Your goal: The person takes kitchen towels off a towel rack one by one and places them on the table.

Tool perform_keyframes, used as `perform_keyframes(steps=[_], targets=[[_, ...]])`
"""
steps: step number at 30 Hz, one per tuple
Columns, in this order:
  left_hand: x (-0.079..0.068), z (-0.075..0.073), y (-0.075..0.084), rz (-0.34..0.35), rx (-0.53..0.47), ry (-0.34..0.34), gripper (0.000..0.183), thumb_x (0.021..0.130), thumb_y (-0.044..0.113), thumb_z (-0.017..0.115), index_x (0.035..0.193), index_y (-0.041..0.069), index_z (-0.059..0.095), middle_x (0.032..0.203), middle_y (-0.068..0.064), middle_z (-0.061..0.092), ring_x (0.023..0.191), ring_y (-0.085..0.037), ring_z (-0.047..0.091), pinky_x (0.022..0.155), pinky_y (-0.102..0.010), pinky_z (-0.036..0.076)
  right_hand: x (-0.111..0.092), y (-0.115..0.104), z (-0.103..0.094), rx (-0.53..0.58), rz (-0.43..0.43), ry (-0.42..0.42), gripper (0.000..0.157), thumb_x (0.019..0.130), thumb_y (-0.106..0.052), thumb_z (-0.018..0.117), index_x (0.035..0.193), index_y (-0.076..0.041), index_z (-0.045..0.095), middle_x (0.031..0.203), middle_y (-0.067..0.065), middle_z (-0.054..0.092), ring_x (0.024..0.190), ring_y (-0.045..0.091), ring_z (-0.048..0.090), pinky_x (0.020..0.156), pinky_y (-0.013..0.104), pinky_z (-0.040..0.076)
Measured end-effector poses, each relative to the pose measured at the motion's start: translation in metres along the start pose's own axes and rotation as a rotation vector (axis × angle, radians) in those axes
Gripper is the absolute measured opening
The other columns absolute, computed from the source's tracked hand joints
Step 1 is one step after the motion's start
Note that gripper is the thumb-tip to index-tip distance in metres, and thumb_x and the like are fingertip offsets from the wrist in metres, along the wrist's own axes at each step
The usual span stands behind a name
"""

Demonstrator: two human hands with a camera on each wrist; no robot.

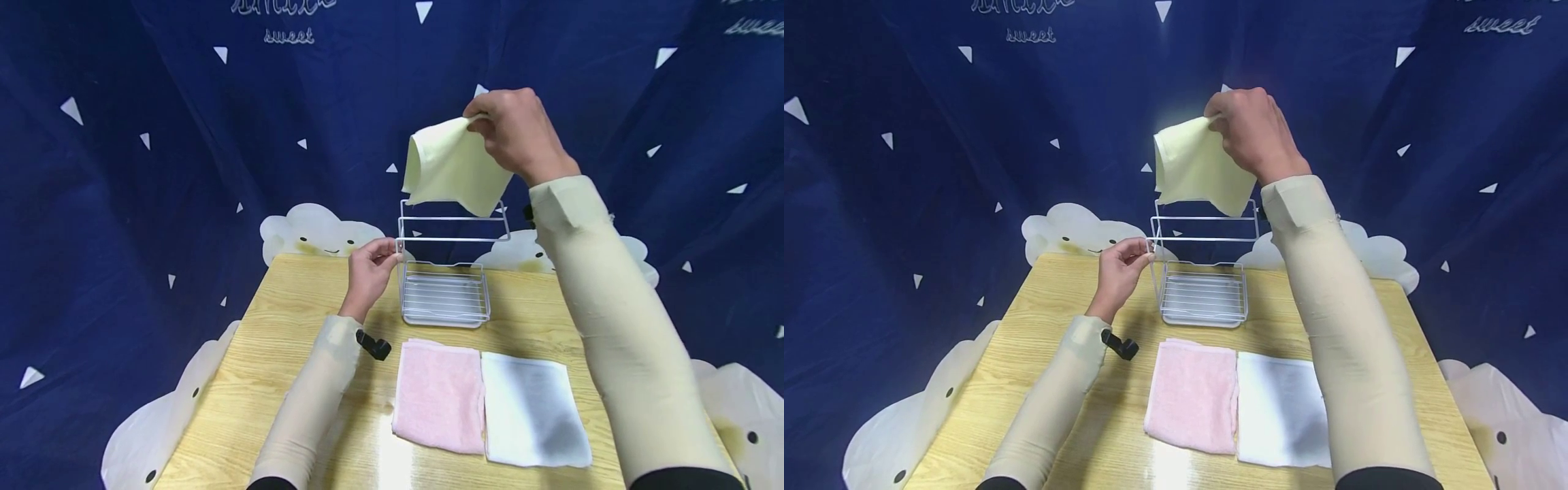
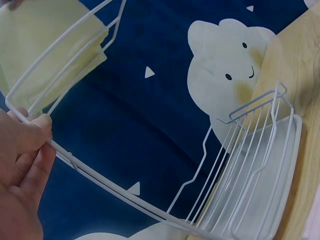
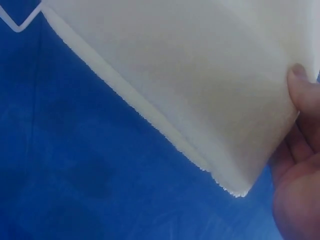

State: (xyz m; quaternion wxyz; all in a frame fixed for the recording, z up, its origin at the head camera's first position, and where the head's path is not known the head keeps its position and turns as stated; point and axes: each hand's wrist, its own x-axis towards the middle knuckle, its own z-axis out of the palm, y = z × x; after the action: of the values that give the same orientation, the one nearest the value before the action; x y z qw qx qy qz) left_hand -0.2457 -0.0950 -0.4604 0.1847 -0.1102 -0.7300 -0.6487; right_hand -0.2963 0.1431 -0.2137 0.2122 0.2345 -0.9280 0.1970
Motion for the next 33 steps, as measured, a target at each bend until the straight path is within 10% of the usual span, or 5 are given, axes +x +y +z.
perform_keyframes(steps=[25, 33], targets=[[0.0, 0.002, 0.002, 0.0, 0.009, 0.009, 0.018, 0.083, -0.007, 0.078, 0.1, -0.005, 0.073, 0.094, -0.015, 0.074, 0.083, -0.016, 0.067, 0.08, -0.027, 0.058, -0.032, 0.023, -0.045, -0.072, -0.092, 0.232, 0.012, 0.095, 0.002, 0.066, 0.102, 0.004, 0.075, 0.103, 0.019, 0.073, 0.084, 0.033, 0.066, 0.078, 0.05, 0.058], [0.0, 0.003, 0.001, -0.005, 0.002, 0.007, 0.019, 0.083, -0.009, 0.077, 0.102, -0.009, 0.072, 0.097, -0.024, 0.072, 0.086, -0.033, 0.067, 0.08, -0.033, 0.058, -0.048, 0.033, -0.054, -0.097, -0.12, 0.29, 0.01, 0.094, 0.0, 0.068, 0.1, 0.003, 0.076, 0.099, 0.018, 0.074, 0.083, 0.034, 0.068, 0.074, 0.013, 0.043]])
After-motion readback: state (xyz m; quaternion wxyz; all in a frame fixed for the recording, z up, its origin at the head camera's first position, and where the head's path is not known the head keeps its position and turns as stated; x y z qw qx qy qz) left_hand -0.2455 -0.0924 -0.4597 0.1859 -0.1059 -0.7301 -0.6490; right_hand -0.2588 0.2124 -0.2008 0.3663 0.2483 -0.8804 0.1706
